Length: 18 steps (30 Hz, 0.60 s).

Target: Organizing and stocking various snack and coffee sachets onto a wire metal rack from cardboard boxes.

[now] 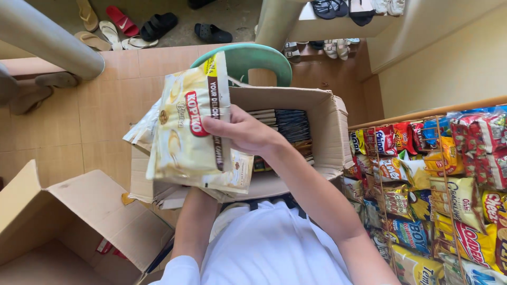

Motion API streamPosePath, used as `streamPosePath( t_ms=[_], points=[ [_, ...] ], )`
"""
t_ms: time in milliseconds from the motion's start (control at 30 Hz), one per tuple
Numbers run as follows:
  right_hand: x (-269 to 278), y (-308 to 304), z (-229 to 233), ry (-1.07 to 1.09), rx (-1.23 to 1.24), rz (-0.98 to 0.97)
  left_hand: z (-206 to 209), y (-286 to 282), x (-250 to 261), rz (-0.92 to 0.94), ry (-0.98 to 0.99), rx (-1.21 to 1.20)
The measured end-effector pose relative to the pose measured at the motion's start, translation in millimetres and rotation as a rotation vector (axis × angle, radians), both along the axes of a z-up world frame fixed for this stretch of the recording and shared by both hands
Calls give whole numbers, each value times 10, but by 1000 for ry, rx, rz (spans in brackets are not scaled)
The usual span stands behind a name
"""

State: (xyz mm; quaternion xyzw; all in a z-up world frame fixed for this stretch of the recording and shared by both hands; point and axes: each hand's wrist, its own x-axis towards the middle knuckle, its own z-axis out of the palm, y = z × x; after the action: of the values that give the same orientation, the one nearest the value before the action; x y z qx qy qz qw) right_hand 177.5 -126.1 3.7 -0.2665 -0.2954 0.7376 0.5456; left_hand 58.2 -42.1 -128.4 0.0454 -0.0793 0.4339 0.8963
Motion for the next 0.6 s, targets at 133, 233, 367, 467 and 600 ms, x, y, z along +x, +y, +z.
streamPosePath(
  t_ms=[133,233,367,467,600],
  points=[
    [-88,-16,-271,-109,-9,-41,268,-121,115,-24,114,-115],
    [-115,-201,-231,-298,-96,-58,409,-241,165,-36,205,-214],
    [-34,-433,-140,-515,-349,70,594,-332,218,-64,322,-338],
    [-17,-590,-227,-607,-447,132,557,-597,-65,-92,420,-436],
    [-51,-689,-264,-833,-318,-16,-949,-219,271,-199,-179,-27]
  ],
)
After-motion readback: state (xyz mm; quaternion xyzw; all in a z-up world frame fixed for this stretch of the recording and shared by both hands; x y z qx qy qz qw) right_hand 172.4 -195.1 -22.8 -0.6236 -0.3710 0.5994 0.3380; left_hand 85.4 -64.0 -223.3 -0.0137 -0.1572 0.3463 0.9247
